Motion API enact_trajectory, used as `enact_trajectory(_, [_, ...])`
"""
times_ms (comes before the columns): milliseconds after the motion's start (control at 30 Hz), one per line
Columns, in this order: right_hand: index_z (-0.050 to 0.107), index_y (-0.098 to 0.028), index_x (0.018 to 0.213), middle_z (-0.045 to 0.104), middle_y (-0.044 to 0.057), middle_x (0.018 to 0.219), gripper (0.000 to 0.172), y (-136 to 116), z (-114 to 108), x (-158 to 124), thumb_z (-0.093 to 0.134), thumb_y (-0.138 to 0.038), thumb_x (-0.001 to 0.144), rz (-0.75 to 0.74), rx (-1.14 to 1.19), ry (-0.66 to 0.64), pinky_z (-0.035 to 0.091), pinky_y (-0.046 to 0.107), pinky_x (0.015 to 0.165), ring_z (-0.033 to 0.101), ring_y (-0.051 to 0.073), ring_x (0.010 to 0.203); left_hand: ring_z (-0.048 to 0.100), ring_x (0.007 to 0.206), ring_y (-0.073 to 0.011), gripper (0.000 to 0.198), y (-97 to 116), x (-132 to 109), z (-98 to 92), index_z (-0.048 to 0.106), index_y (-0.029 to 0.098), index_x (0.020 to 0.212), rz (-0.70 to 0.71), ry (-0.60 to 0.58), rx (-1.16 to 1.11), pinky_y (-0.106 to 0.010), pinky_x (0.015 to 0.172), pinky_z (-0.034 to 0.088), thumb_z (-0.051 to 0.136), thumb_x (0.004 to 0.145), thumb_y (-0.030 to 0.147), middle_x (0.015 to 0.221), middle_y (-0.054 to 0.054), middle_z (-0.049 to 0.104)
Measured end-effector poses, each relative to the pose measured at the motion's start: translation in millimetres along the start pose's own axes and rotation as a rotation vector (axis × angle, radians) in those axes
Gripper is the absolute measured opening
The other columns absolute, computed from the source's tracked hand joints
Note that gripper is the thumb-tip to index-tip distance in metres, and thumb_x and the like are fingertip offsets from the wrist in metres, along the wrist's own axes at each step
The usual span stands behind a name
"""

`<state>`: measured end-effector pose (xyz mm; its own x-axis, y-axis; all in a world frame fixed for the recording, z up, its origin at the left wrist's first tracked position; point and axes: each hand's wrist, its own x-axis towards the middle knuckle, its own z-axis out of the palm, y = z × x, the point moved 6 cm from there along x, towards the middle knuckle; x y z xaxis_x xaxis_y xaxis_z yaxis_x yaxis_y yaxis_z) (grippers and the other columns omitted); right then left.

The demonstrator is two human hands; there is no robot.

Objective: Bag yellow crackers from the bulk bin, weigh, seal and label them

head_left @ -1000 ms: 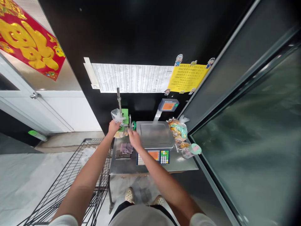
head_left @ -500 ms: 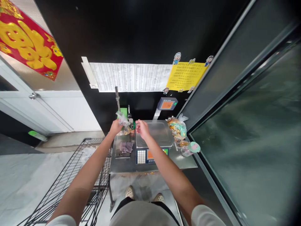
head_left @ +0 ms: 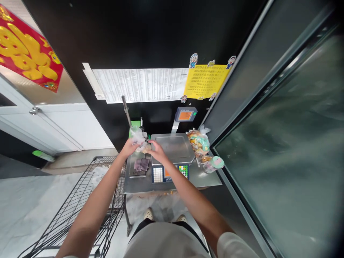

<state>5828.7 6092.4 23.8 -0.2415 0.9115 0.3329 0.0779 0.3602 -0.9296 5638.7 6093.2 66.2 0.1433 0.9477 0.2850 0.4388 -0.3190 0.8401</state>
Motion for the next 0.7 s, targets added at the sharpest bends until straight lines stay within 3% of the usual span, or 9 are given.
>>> enact_trajectory(133, [0.07, -0.02, 0.121, 0.071, 0.008, 0.127, 0.049, 9.3, 15.0, -10.4, 0.078, -0.023, 0.073, 0.06, 0.095, -0.064, 0.048, 0.038, 0.105, 0.064, 0.026, 0.119, 0.071, 0.088, -0.023, 0.027, 25.0, -11.5, 14.0, 0.074, 0.014, 0.084, 0.069, -0.089, 0.053, -0.031, 0.087, 0.056, 0.074, 0.084, 0.041, 0.087, -0.008, 0.076])
enact_trajectory(233, [0.073, -0.017, 0.11, 0.075, 0.005, 0.106, 0.036, 13.5, 12.0, -25.0, 0.077, -0.029, 0.077, 0.145, 0.243, -0.078, 0.052, 0.033, 0.09, 0.068, 0.022, 0.097, 0.07, 0.082, -0.0218, 0.027, 47.1, -14.9, 18.9, 0.073, 0.014, 0.083, 0.09, -0.028, -0.027, -0.031, 0.08, 0.057, 0.073, 0.084, 0.041, 0.084, -0.007, 0.074])
enact_trajectory(367, [0.074, -0.017, 0.098, 0.071, 0.0, 0.084, 0.03, -0.5, -6.2, -51.0, 0.076, -0.041, 0.081, 0.196, 0.324, -0.175, 0.046, 0.026, 0.07, 0.061, 0.016, 0.074, 0.068, 0.068, -0.0201, 0.036, 61.4, -13.6, 25.3, 0.07, 0.014, 0.086, -0.083, 0.056, -0.279, -0.032, 0.066, 0.058, 0.079, 0.081, 0.048, 0.078, -0.005, 0.071])
enact_trajectory(467, [0.074, -0.017, 0.089, 0.066, -0.002, 0.074, 0.03, -14.4, -18.9, -73.2, 0.074, -0.047, 0.085, 0.238, 0.335, -0.2, 0.041, 0.024, 0.064, 0.056, 0.014, 0.067, 0.068, 0.071, -0.0194, 0.045, 70.5, -14.6, 31.0, 0.07, 0.013, 0.098, -0.143, 0.035, -0.424, -0.034, 0.07, 0.06, 0.079, 0.08, 0.053, 0.084, -0.005, 0.071])
enact_trajectory(567, [0.075, -0.019, 0.09, 0.068, -0.001, 0.076, 0.03, -19.7, -27.2, -95.1, 0.076, -0.048, 0.083, 0.326, 0.416, -0.131, 0.043, 0.025, 0.065, 0.059, 0.015, 0.068, 0.07, 0.089, -0.0209, 0.051, 79.6, -28.5, 36.0, 0.07, 0.016, 0.117, -0.146, -0.128, -0.403, -0.033, 0.079, 0.059, 0.072, 0.087, 0.057, 0.101, -0.008, 0.072])
enact_trajectory(700, [0.079, -0.02, 0.099, 0.074, 0.002, 0.085, 0.033, -16.6, -36.1, -120.1, 0.08, -0.046, 0.079, 0.432, 0.512, -0.081, 0.049, 0.028, 0.071, 0.066, 0.019, 0.076, 0.068, 0.095, -0.0228, 0.043, 86.1, -77.8, 50.9, 0.076, 0.018, 0.11, -0.158, -0.481, -0.233, -0.029, 0.08, 0.055, 0.074, 0.086, 0.053, 0.105, -0.008, 0.074])
